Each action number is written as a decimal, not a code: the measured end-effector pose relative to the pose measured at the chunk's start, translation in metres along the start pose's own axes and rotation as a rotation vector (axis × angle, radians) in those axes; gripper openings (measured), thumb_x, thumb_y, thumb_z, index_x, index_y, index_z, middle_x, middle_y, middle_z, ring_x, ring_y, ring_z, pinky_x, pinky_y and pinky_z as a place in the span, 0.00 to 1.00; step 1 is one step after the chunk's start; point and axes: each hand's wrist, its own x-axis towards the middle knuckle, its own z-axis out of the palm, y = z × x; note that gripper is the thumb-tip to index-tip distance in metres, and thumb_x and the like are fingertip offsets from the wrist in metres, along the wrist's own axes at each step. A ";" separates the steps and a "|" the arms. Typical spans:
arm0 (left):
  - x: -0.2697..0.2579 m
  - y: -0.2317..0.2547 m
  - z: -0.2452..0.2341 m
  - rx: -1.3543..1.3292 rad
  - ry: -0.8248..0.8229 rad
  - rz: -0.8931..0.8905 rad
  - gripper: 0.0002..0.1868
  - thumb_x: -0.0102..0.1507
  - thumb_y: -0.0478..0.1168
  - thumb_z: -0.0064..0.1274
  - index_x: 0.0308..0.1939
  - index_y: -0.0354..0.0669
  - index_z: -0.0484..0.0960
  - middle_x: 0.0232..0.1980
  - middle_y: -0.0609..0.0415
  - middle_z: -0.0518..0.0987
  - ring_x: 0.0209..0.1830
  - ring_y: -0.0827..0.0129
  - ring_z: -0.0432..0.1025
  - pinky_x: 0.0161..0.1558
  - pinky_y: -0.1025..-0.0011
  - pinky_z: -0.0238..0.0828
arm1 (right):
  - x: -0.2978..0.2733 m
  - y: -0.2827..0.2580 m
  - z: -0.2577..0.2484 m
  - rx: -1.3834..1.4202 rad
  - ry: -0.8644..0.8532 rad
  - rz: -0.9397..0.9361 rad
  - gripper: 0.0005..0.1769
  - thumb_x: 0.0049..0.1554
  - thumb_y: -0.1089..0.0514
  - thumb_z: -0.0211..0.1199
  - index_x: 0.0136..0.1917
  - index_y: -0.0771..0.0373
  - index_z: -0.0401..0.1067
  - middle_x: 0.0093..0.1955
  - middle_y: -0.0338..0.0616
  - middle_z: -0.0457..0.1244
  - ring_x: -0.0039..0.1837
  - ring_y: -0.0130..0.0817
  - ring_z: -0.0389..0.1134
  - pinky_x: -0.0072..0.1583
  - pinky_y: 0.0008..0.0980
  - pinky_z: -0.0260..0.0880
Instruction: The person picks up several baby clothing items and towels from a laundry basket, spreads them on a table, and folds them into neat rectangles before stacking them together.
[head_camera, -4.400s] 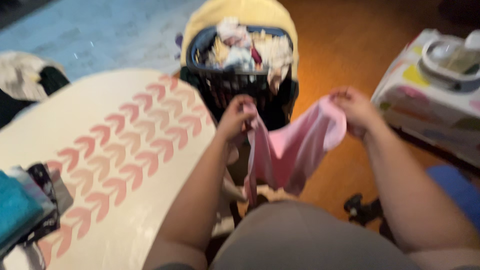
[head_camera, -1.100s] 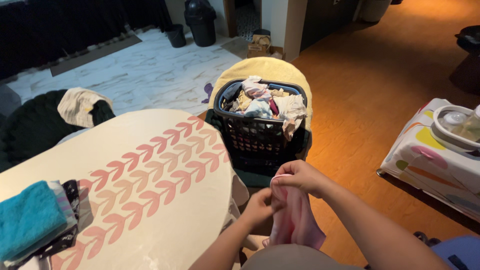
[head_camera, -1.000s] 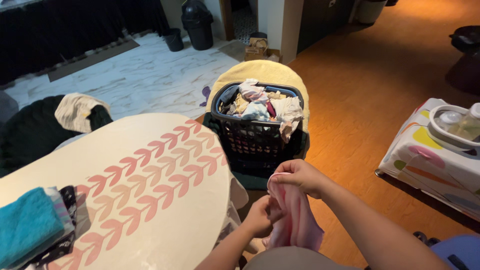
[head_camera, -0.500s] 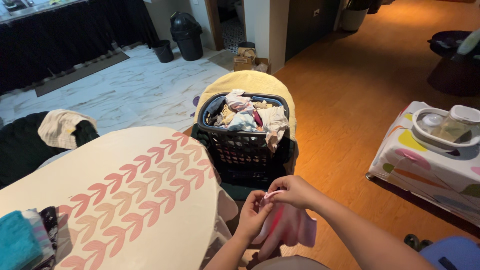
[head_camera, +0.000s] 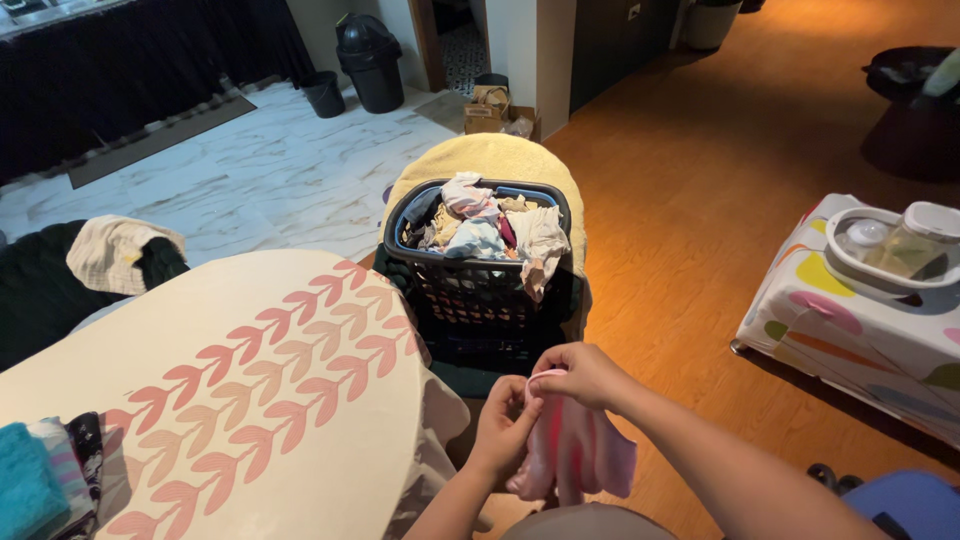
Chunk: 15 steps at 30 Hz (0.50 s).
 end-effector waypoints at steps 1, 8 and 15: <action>0.003 0.000 0.002 0.040 0.001 0.002 0.08 0.64 0.35 0.59 0.44 0.39 0.77 0.43 0.59 0.73 0.44 0.74 0.67 0.50 0.75 0.65 | 0.003 0.004 -0.001 0.007 0.004 0.015 0.13 0.50 0.50 0.72 0.43 0.61 0.82 0.38 0.41 0.73 0.44 0.26 0.72 0.49 0.29 0.72; 0.007 -0.048 0.000 0.166 -0.044 -0.097 0.08 0.64 0.38 0.60 0.41 0.37 0.79 0.41 0.54 0.75 0.42 0.69 0.72 0.48 0.71 0.70 | 0.031 0.006 -0.023 0.064 0.004 -0.095 0.15 0.51 0.49 0.70 0.45 0.62 0.82 0.40 0.40 0.73 0.45 0.25 0.72 0.50 0.28 0.73; 0.009 -0.071 0.010 0.086 0.049 -0.119 0.09 0.65 0.36 0.60 0.46 0.37 0.80 0.44 0.56 0.76 0.45 0.72 0.71 0.50 0.73 0.70 | 0.030 -0.022 -0.056 0.271 -0.060 -0.034 0.15 0.51 0.52 0.72 0.47 0.65 0.81 0.43 0.40 0.72 0.47 0.26 0.71 0.51 0.29 0.72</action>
